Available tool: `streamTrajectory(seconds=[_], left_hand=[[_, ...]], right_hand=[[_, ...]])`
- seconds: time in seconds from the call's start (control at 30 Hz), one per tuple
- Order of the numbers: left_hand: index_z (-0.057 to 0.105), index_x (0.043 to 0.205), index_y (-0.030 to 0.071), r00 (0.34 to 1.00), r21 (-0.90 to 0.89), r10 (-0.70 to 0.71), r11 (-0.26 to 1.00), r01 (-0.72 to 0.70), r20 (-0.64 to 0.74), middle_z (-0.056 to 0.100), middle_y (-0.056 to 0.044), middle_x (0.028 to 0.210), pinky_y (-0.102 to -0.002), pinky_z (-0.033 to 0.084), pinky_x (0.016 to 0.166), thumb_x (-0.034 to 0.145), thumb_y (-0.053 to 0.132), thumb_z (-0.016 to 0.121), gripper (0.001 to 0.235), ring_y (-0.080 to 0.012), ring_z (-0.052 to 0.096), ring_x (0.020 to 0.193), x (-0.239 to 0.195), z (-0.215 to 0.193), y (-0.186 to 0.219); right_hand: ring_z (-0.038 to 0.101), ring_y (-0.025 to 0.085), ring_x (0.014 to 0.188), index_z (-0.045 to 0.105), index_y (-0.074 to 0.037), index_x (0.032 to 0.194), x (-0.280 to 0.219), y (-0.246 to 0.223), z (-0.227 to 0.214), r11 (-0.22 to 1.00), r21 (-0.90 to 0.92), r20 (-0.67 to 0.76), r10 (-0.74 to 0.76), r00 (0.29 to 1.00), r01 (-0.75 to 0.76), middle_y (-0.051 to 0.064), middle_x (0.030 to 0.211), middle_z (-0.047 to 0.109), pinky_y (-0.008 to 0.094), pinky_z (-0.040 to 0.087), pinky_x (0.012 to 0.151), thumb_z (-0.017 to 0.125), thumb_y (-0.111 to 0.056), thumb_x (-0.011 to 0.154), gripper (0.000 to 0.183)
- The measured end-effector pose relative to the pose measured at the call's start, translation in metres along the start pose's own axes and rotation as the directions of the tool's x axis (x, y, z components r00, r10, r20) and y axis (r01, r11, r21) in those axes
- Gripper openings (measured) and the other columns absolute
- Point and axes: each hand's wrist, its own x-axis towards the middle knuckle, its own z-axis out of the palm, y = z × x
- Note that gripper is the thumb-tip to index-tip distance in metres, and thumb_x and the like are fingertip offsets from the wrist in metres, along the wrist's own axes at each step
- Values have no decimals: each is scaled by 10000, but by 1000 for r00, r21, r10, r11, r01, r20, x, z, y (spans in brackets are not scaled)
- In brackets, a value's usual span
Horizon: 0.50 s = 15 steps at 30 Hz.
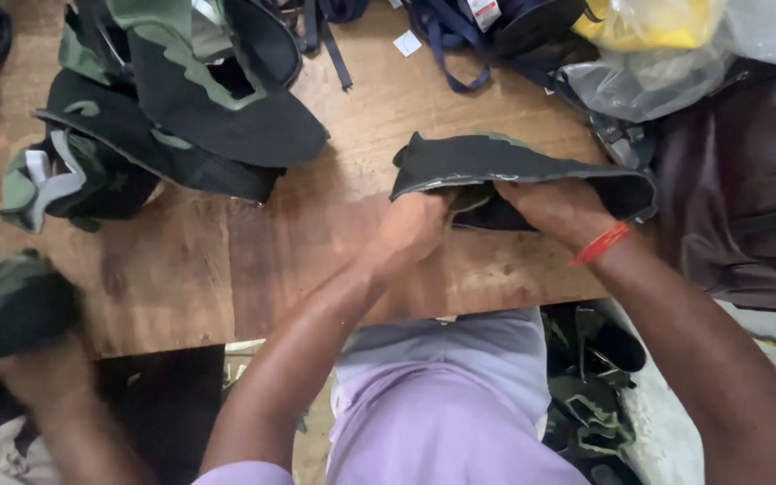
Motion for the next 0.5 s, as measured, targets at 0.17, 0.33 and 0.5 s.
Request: streamTrajectory(seconds=[0.17,0.33,0.5], left_hand=[[702,1207,47,997,15,-8,1000,7,73,702,-242,960,-523,539,754,915,129,618,315,-429,682,847,-3,12,2],[716,1124,59,998,5,-38,999,38,55,713,-228,943,-526,543,736,878,150,650,270,-421,694,844,-4,13,4],[674,1251,26,997,-60,74,995,-75,-19,668,-272,1118,-522,527,845,910,169,633,373,-430,639,1007,-6,8,-4]], right_hand=[[634,370,1236,626,-96,1380,6,-15,-1,851,401,160,301,940,-341,146,1366,655,462,486,1017,525,-312,1056,402],[597,417,1233,641,-89,1362,13,-30,-11,774,490,205,345,916,-401,196,1359,645,483,460,1001,513,-321,1037,419],[626,404,1222,652,-67,1345,9,-21,-9,791,504,96,346,933,-346,199,1331,671,478,491,1005,487,-231,1035,388]])
